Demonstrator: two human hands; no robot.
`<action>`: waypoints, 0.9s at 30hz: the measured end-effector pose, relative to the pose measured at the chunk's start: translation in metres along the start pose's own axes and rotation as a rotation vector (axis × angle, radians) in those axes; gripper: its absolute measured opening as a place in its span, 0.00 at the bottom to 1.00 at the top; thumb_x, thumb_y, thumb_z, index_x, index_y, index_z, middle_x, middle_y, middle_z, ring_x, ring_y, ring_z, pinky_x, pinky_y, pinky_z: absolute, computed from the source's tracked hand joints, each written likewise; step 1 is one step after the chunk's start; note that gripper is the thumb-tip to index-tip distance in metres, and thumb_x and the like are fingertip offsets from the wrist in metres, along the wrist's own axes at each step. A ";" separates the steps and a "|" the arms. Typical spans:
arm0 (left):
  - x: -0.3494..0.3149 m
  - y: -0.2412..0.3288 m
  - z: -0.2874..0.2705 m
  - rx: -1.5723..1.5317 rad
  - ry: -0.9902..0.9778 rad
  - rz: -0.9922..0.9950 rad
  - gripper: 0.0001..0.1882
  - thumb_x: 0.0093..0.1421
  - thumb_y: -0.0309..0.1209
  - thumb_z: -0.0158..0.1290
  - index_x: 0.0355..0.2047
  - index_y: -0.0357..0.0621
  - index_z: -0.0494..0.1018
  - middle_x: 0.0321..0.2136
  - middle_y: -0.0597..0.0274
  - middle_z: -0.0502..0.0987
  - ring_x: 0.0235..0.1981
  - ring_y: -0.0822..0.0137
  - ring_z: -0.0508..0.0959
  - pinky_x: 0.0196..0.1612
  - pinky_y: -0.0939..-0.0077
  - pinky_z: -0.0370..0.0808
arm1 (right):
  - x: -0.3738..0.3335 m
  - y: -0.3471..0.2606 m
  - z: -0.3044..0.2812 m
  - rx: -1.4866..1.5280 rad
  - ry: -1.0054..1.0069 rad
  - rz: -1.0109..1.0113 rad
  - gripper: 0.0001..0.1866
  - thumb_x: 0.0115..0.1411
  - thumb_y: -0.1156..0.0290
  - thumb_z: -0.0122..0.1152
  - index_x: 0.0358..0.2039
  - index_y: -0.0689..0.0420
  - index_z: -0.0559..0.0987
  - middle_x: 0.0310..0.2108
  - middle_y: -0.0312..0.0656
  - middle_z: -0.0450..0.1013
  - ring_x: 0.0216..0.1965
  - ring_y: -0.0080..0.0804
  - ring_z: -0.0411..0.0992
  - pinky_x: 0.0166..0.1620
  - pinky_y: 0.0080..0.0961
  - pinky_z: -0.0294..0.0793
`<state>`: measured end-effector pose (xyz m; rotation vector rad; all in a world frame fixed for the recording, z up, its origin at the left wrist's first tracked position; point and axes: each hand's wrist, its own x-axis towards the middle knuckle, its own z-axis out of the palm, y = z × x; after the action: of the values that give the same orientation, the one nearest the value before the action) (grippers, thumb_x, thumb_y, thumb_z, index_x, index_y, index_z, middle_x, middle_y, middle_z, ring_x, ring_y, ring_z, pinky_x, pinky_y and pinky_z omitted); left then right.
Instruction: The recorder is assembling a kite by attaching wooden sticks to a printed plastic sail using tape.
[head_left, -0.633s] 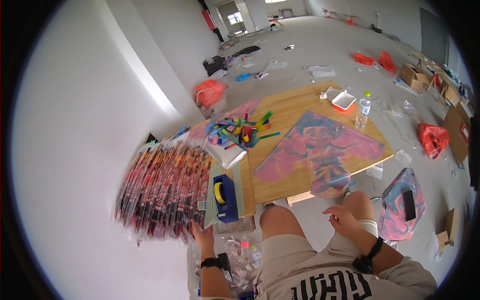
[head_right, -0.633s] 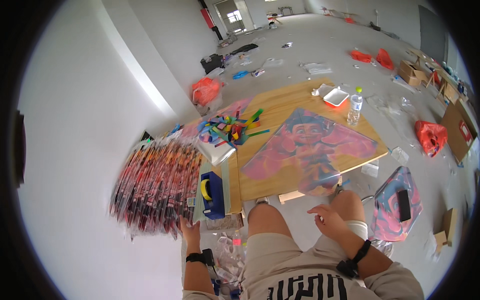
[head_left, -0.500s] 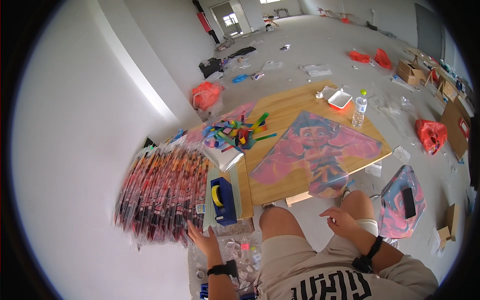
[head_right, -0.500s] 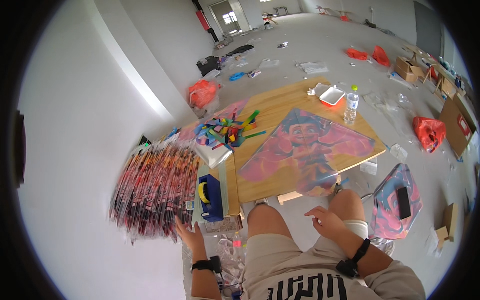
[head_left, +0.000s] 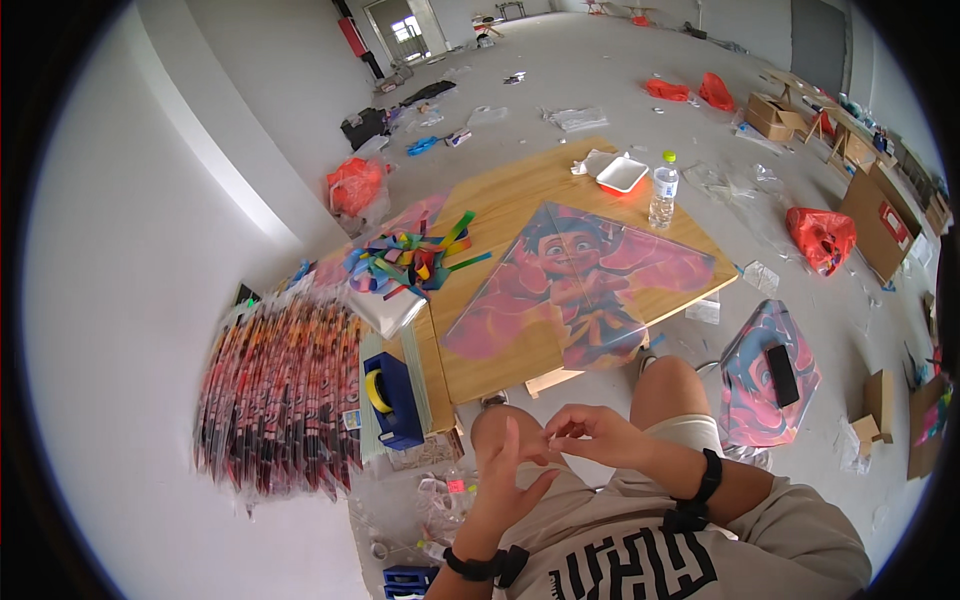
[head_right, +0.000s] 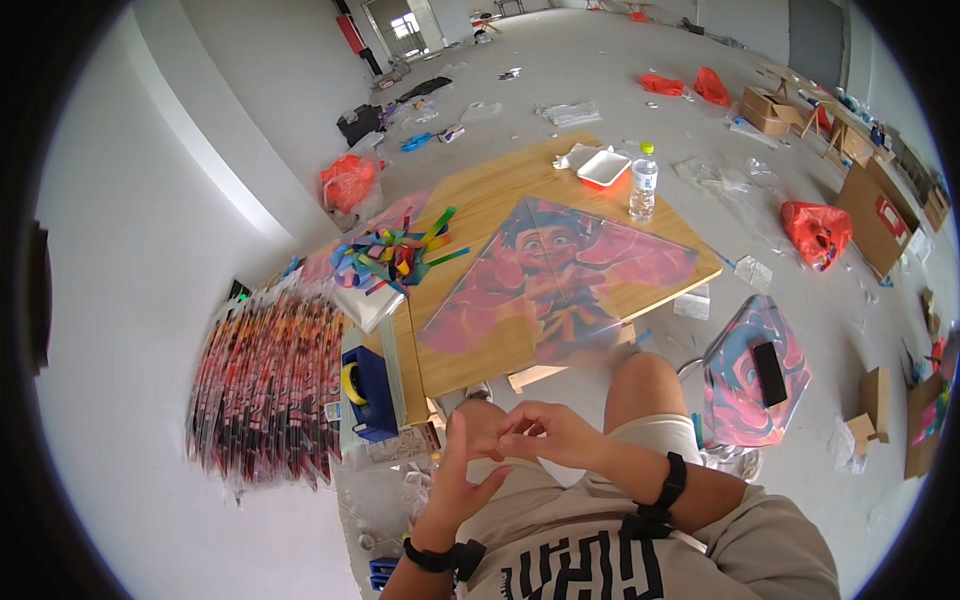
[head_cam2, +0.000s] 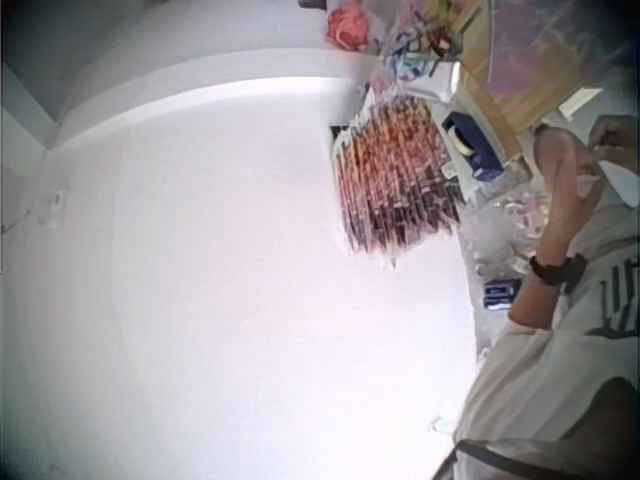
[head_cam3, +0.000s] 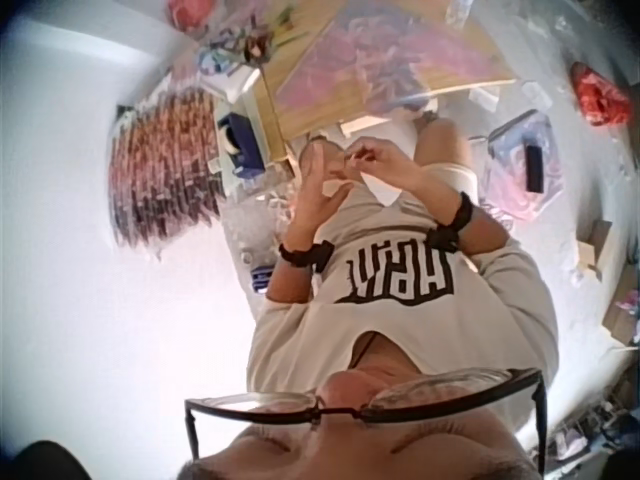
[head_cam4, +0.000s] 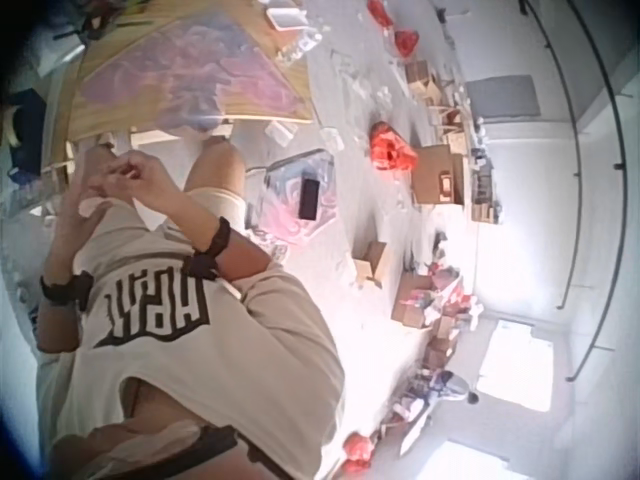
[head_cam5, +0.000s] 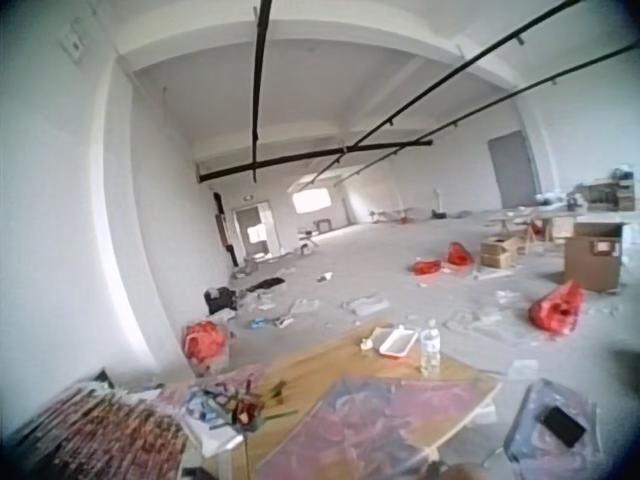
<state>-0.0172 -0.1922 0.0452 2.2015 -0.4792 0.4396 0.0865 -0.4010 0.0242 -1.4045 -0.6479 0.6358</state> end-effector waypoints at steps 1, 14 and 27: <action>0.002 0.001 0.001 -0.002 -0.010 -0.022 0.59 0.59 0.26 0.68 0.77 0.33 0.36 0.37 0.60 0.83 0.37 0.62 0.85 0.54 0.64 0.75 | 0.000 0.002 0.000 -0.017 0.034 -0.046 0.10 0.68 0.71 0.66 0.49 0.57 0.82 0.44 0.36 0.79 0.45 0.23 0.76 0.49 0.24 0.75; -0.013 -0.154 -0.024 0.930 0.008 -0.611 0.12 0.63 0.36 0.58 0.42 0.41 0.78 0.40 0.53 0.80 0.37 0.51 0.83 0.39 0.53 0.79 | -0.049 0.036 -0.041 0.251 0.351 -0.141 0.07 0.73 0.78 0.56 0.47 0.58 0.79 0.46 0.37 0.76 0.45 0.25 0.74 0.51 0.25 0.73; 0.021 -0.241 -0.042 1.025 -0.169 -1.069 0.11 0.67 0.34 0.54 0.39 0.42 0.82 0.43 0.50 0.86 0.47 0.52 0.86 0.47 0.61 0.84 | -0.046 0.102 -0.048 0.222 0.400 0.160 0.09 0.73 0.72 0.56 0.49 0.57 0.81 0.39 0.33 0.78 0.35 0.18 0.72 0.39 0.17 0.72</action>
<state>0.1094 -0.0210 -0.0764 3.0230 1.0785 -0.1609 0.0885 -0.4610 -0.0824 -1.3314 -0.1444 0.5129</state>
